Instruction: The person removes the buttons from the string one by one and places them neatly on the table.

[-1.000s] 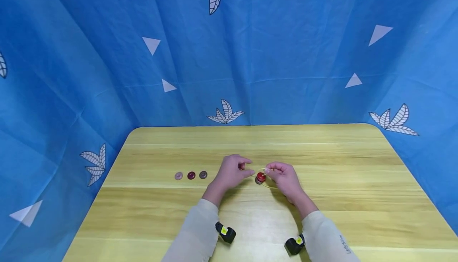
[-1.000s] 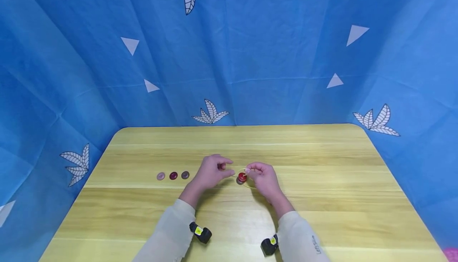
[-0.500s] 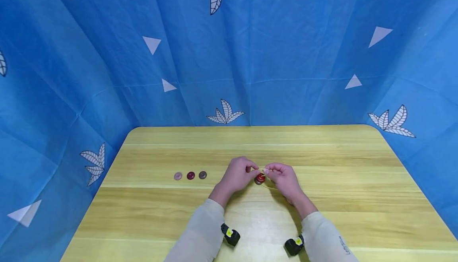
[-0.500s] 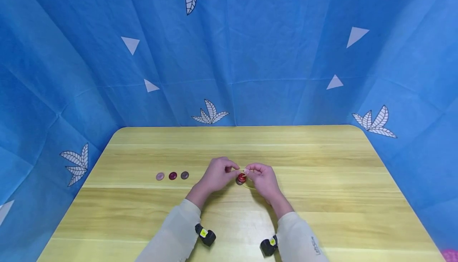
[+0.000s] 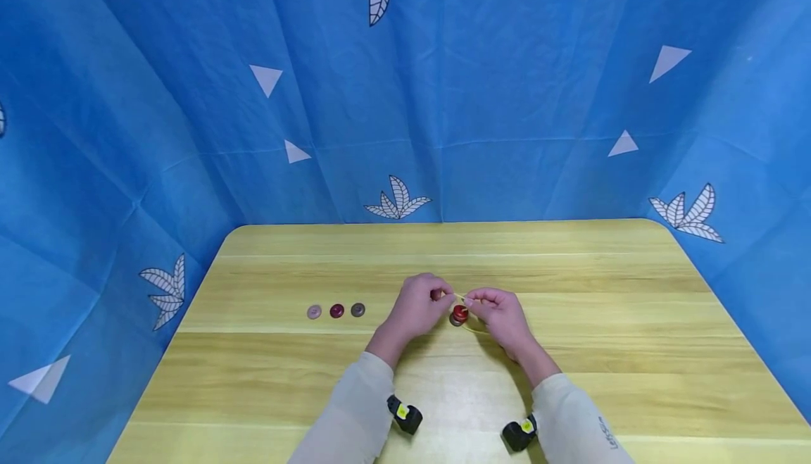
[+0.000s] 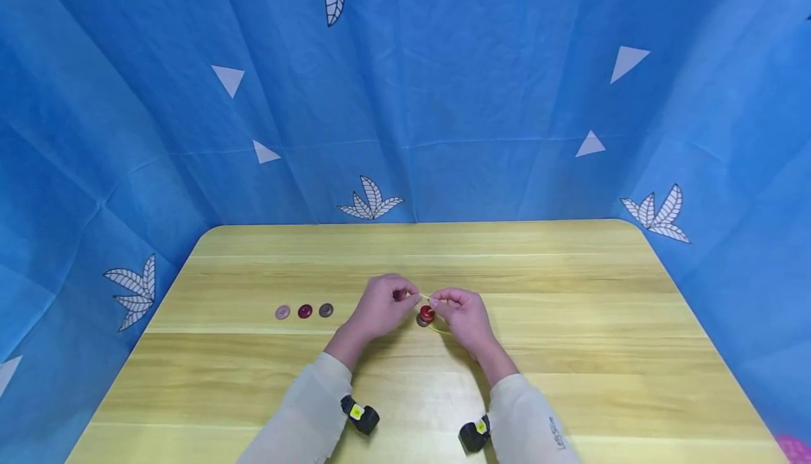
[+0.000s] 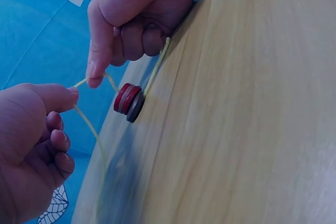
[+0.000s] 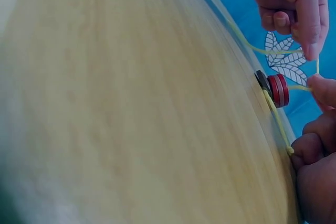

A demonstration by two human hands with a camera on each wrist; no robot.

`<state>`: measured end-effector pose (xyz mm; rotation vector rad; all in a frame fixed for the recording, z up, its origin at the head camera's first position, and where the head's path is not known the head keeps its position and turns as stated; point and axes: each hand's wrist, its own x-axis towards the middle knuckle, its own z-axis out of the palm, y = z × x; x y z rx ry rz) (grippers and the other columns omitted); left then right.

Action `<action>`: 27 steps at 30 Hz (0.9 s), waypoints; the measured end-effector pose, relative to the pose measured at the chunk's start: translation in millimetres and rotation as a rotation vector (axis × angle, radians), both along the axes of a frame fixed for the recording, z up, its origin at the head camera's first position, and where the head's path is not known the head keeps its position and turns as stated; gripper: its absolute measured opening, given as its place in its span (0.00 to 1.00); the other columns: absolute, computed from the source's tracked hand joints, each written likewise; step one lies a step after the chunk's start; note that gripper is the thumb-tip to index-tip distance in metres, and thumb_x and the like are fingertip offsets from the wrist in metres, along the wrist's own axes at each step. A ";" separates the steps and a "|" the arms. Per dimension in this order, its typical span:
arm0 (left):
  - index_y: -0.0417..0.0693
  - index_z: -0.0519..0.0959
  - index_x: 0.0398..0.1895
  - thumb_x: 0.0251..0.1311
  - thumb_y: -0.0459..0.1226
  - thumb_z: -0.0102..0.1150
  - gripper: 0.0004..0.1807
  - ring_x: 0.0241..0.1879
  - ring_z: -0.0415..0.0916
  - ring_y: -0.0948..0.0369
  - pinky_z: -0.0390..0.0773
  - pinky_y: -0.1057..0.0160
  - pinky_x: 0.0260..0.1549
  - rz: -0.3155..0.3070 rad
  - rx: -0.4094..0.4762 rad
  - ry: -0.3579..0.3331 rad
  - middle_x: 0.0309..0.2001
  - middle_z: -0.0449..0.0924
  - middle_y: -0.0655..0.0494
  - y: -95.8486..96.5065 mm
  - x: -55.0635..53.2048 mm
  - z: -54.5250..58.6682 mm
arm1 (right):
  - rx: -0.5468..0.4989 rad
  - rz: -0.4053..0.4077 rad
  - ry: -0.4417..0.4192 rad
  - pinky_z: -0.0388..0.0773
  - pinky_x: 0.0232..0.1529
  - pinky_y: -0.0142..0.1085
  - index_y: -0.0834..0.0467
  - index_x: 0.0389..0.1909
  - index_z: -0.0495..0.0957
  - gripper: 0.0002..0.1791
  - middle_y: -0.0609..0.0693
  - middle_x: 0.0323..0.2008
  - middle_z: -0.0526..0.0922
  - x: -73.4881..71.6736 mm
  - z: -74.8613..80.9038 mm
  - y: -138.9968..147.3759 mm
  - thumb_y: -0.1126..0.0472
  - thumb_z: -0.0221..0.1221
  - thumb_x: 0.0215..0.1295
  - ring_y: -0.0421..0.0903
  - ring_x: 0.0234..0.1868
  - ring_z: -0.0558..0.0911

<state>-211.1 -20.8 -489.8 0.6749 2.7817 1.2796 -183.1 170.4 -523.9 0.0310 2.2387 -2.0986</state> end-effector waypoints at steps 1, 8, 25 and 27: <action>0.49 0.87 0.34 0.63 0.36 0.67 0.02 0.25 0.68 0.64 0.71 0.67 0.26 0.004 0.008 0.001 0.23 0.71 0.62 -1.0 0.2 1.2 | 0.001 0.000 0.001 0.61 0.19 0.29 0.68 0.39 0.83 0.07 0.45 0.14 0.66 0.0 0.4 -0.1 0.67 0.65 0.64 0.38 0.17 0.64; 0.49 0.87 0.33 0.65 0.36 0.66 0.03 0.27 0.69 0.63 0.72 0.65 0.27 0.020 0.044 0.020 0.24 0.72 0.61 -8.9 0.3 11.0 | 0.045 0.020 0.000 0.58 0.19 0.29 0.69 0.43 0.83 0.10 0.45 0.13 0.61 1.6 7.4 -0.7 0.67 0.65 0.65 0.38 0.15 0.60; 0.48 0.87 0.35 0.65 0.35 0.65 0.03 0.26 0.68 0.62 0.71 0.64 0.26 -0.006 0.076 0.078 0.24 0.71 0.61 -13.9 1.5 28.4 | 0.362 0.052 0.075 0.59 0.23 0.35 0.55 0.47 0.86 0.22 0.43 0.13 0.56 -2.3 -2.5 -8.6 0.57 0.78 0.49 0.41 0.16 0.55; 0.48 0.87 0.35 0.65 0.35 0.65 0.03 0.26 0.68 0.63 0.71 0.65 0.26 -0.017 0.085 0.101 0.24 0.70 0.61 -13.5 2.1 31.2 | 0.379 0.054 0.073 0.59 0.23 0.35 0.55 0.47 0.86 0.23 0.43 0.12 0.57 -2.4 -1.9 -9.1 0.56 0.78 0.49 0.41 0.16 0.56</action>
